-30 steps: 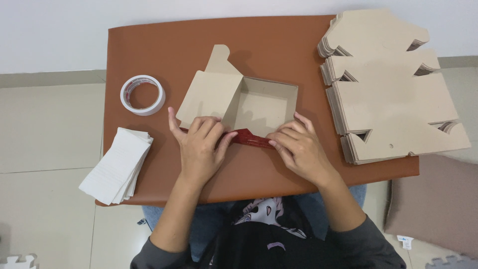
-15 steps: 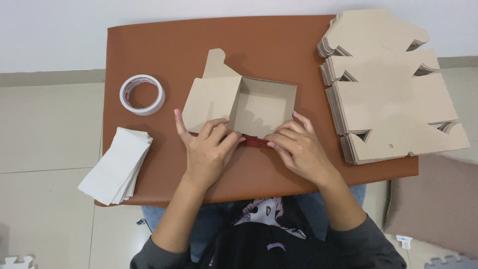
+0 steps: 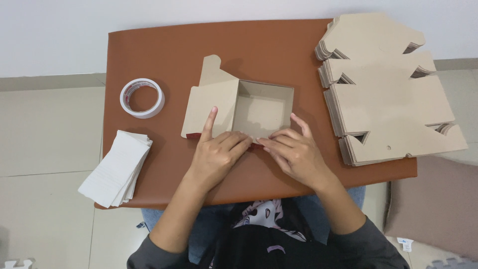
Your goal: The person folds a flat cardboard piece into a box shape, inserts a white paper into the box, and closes the lid. The person then places the completed box on the table.
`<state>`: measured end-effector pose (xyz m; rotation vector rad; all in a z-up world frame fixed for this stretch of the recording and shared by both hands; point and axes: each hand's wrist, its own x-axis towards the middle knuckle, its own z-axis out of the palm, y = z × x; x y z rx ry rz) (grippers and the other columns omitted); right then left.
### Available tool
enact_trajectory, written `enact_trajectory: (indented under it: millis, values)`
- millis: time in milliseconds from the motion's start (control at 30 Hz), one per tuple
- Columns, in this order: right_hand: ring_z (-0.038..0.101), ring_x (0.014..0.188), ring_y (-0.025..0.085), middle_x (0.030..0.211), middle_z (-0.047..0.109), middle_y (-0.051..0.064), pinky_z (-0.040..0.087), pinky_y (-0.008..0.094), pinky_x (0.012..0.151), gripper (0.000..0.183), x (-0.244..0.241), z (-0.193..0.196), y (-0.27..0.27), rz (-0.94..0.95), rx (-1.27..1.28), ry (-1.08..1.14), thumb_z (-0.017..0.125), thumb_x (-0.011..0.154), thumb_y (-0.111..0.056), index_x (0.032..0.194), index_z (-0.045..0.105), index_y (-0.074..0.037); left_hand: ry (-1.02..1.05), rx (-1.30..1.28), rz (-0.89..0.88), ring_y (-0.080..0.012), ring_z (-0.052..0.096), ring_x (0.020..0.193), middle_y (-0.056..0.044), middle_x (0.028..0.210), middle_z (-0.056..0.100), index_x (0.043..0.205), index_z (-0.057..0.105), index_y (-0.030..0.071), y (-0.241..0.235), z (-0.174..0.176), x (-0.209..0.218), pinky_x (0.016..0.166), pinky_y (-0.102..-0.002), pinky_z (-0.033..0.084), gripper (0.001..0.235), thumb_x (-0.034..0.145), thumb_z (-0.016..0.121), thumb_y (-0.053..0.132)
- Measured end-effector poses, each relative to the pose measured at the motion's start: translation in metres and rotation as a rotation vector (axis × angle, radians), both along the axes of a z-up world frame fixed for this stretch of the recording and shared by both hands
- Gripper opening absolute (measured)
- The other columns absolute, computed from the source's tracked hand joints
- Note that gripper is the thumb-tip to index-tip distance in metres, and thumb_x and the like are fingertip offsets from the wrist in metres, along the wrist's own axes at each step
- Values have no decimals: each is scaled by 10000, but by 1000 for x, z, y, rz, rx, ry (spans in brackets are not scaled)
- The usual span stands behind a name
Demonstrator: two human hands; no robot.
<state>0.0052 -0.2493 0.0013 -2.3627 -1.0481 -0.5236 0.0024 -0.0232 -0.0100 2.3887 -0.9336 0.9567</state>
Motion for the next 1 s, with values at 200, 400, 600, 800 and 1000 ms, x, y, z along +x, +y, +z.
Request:
enact_trajectory:
  millis: [200, 400, 600, 800, 1000]
  values:
    - [685, 975, 214, 813, 714, 31, 274, 628, 1137, 135, -3, 3, 2, -22, -8, -54, 660, 965, -138, 1056, 758, -115, -29, 50, 48, -174, 708, 1013, -38, 937, 758, 995, 762, 133, -4, 10, -12, 1180, -669, 263, 92, 949, 684, 120]
    - [634, 1123, 244, 993, 722, 24, 248, 610, 1162, 122, 10, 15, -12, -124, -108, -37, 715, 902, -113, 1005, 760, -160, 20, 14, 152, -181, 669, 1067, 3, 1098, 734, 1199, 723, 182, 22, 49, -39, 1144, -656, 295, 336, 910, 751, 351]
    - [541, 1192, 339, 1326, 548, 101, 422, 535, 1016, 376, 7, 4, -12, -269, -126, -142, 664, 928, -114, 1301, 638, -151, 439, -172, 52, -352, 576, 1208, -150, 1272, 619, 1384, 582, 81, 51, 42, -50, 1115, -620, 349, 979, 642, 816, 676]
    - [559, 703, 251, 1289, 568, 144, 505, 358, 581, 470, -41, 11, 34, -12, -11, -419, 668, 845, 1, 1259, 676, -220, 501, -205, 118, -374, 535, 1279, -147, 1268, 598, 1251, 588, 57, 72, 36, -49, 1135, -568, 330, 415, 850, 553, 158]
    - [518, 682, 183, 1115, 599, 47, 453, 295, 580, 122, -33, -5, 58, 27, -46, -586, 717, 936, -125, 1027, 743, -202, 492, -249, 326, -347, 594, 1173, -114, 1137, 634, 1133, 613, 54, 74, 36, -50, 1056, -526, 416, 414, 783, 499, -134]
